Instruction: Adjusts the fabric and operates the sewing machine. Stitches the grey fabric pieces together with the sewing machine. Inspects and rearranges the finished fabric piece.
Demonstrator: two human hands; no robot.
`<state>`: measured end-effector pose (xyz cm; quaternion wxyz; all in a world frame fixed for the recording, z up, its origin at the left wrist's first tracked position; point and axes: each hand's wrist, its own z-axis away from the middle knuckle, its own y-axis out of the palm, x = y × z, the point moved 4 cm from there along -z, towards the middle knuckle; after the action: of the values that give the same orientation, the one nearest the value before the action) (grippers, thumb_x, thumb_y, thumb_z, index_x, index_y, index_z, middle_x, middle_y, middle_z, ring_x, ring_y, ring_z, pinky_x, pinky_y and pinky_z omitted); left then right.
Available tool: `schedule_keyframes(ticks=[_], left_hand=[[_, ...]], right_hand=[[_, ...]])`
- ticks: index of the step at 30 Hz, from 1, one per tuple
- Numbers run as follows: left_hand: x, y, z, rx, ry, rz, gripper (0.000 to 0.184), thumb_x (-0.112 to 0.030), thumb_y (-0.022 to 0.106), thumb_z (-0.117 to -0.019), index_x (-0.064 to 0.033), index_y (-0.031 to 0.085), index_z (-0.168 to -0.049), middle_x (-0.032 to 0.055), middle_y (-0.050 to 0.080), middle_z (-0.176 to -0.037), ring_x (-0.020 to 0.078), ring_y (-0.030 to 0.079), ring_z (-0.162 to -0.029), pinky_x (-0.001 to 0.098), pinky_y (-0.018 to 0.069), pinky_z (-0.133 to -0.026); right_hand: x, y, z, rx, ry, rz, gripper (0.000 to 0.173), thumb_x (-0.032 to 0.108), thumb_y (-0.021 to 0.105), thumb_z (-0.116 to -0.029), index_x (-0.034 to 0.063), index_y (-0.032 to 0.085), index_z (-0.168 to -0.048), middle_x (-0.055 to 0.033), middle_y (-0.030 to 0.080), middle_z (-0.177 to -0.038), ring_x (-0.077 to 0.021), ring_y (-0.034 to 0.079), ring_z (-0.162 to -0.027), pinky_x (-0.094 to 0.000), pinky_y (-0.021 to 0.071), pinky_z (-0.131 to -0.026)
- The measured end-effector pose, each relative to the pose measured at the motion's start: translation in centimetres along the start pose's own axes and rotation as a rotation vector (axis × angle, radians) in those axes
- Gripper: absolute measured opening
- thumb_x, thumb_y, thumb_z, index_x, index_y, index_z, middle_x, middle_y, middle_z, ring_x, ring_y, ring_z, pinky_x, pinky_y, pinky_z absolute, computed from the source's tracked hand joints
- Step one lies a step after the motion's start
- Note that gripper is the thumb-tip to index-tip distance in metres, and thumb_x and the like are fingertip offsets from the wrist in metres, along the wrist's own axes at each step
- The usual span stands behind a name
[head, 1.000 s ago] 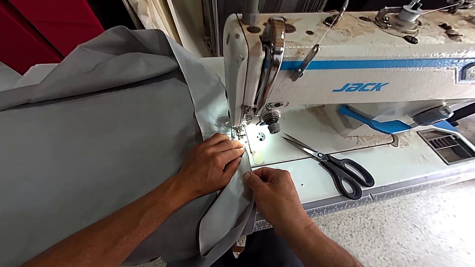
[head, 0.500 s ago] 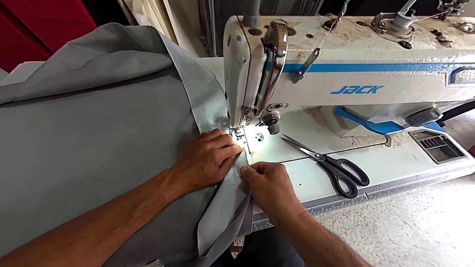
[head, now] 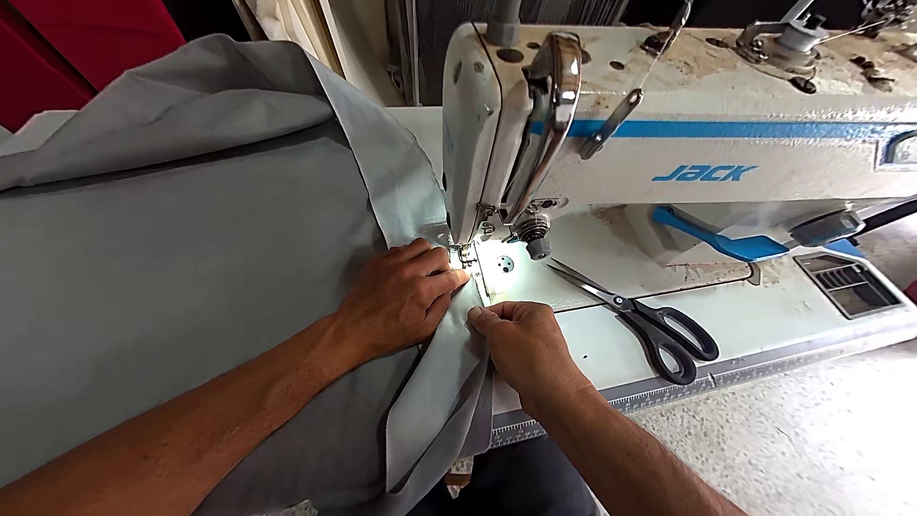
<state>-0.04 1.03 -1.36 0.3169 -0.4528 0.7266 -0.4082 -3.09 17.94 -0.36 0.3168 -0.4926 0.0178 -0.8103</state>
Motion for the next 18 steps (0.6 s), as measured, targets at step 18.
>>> schedule_keyframes(ticks=[18], left_hand=[[1.3, 0.2, -0.4, 0.02, 0.116, 0.066, 0.036, -0.018, 0.047, -0.0992, -0.0219, 0.079, -0.115, 0.0034, 0.069, -0.098, 0.024, 0.063, -0.102, 0.0422, 0.0496, -0.089]], right_hand=[[0.6, 0.4, -1.1, 0.015, 0.101, -0.101, 0.028, 0.022, 0.064, -0.1021, 0.0058, 0.069, -0.079, -0.0063, 0.06, -0.062, -0.013, 0.057, -0.052, -0.0276, 0.0451, -0.047]])
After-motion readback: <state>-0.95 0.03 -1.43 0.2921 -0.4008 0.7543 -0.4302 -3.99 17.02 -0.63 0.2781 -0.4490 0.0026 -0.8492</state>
